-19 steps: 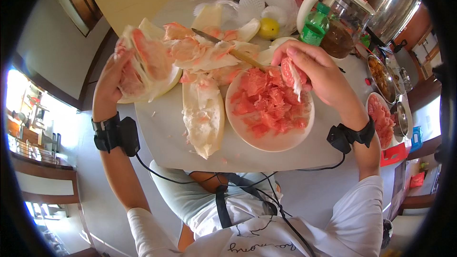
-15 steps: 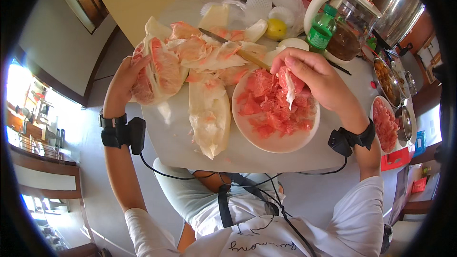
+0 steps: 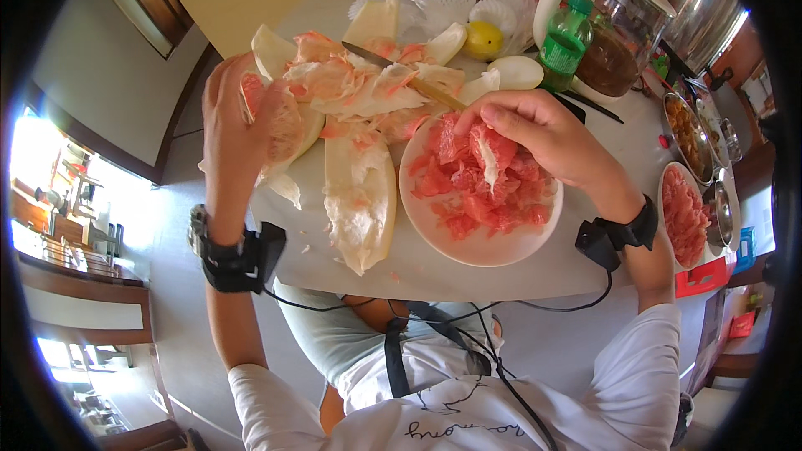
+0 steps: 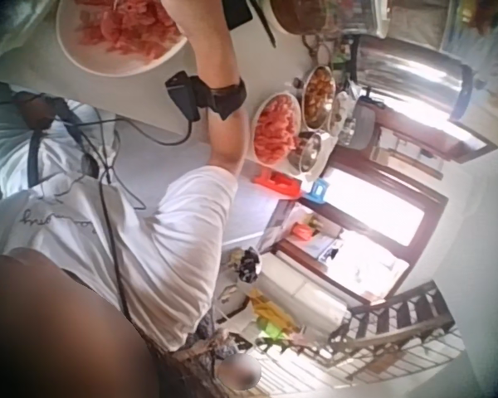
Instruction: The person peels a grapefruit by hand, removing the outer rind and separating the inner segments. They place the peeled segments into a white bowl on the table.
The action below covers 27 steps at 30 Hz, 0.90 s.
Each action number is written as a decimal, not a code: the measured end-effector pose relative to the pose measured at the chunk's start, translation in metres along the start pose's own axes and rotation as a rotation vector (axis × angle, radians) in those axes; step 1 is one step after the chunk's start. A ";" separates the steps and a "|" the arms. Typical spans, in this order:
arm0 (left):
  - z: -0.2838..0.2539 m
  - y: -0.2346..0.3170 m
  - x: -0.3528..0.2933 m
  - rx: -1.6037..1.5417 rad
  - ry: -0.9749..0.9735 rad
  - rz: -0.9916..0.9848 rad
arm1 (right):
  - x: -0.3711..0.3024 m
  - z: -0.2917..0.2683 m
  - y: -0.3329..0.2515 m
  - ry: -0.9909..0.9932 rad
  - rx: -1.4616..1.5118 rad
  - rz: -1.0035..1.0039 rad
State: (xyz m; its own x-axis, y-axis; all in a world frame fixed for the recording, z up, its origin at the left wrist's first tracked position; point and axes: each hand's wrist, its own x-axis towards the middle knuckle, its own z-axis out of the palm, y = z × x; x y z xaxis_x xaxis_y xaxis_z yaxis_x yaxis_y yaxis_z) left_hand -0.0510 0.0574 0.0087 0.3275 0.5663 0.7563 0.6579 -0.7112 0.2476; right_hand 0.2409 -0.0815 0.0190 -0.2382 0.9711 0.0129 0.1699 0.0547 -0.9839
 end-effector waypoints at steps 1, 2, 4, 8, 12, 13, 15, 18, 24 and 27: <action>-0.004 0.021 0.001 -0.147 -0.071 0.015 | 0.001 0.001 0.001 0.007 0.003 -0.012; -0.006 0.045 -0.001 -0.295 -0.143 0.031 | 0.000 0.001 0.001 0.010 0.069 0.017; 0.000 0.085 0.000 -0.429 -0.261 0.306 | -0.001 0.003 0.003 0.004 0.199 0.102; 0.018 0.127 0.008 -0.603 -0.396 0.462 | -0.002 0.004 0.002 -0.014 0.490 0.110; 0.017 0.130 0.015 -0.632 -0.465 0.445 | -0.006 0.001 -0.005 -0.024 0.494 0.190; 0.015 0.130 0.015 -0.649 -0.491 0.413 | -0.008 -0.001 -0.008 -0.050 0.458 0.169; 0.007 0.128 0.015 -0.636 -0.605 0.272 | -0.011 -0.001 -0.010 0.014 0.073 0.197; 0.003 0.124 0.021 -0.655 -0.685 0.095 | -0.009 0.001 -0.010 0.122 -0.272 -0.048; 0.005 0.118 0.038 -0.418 -0.832 0.231 | -0.008 0.005 -0.006 0.189 -0.165 -0.263; 0.007 0.123 0.043 -0.426 -0.793 0.311 | -0.010 0.006 -0.006 0.173 -0.147 -0.267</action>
State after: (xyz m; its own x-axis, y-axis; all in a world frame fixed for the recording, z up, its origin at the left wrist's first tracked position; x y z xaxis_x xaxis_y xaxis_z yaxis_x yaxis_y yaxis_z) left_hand 0.0484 -0.0028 0.0671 0.9140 0.3322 0.2329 0.2125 -0.8809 0.4229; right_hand 0.2364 -0.0928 0.0239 -0.1292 0.9424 0.3085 0.2628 0.3325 -0.9057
